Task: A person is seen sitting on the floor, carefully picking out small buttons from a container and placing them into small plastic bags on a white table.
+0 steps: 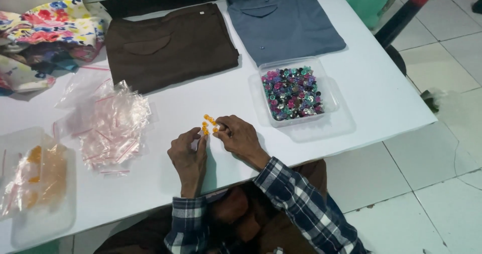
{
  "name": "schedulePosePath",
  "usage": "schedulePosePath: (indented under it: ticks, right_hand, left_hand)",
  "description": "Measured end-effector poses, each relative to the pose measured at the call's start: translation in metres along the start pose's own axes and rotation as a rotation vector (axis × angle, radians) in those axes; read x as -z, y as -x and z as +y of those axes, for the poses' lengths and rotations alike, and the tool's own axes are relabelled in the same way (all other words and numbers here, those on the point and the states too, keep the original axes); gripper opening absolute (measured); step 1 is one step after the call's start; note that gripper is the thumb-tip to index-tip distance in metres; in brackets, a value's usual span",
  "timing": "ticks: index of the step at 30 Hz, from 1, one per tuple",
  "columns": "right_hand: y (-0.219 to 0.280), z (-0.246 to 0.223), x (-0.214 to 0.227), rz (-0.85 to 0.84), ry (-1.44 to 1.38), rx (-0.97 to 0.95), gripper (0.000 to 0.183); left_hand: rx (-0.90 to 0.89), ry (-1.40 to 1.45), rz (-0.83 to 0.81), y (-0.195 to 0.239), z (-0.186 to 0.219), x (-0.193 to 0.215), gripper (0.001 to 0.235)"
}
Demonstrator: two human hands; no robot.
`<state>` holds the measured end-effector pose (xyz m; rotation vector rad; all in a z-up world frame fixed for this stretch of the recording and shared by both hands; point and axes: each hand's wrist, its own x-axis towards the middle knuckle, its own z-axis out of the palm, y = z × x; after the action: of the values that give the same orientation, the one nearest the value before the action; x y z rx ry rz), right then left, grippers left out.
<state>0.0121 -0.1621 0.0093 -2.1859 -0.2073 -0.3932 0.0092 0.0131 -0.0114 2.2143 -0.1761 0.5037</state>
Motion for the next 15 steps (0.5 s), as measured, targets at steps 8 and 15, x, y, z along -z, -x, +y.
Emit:
schedulePosePath:
  ticks: [8,15]
  right_hand:
    - [0.005,0.003,-0.003,-0.028,0.013,-0.002,0.030]
    - [0.003,0.002,0.001,-0.033,0.004,0.026,0.029]
  left_hand:
    - [-0.007,-0.039,0.004,0.003,0.004,0.002,0.024]
    - [-0.001,-0.060,0.012,-0.001,0.013,0.006,0.025]
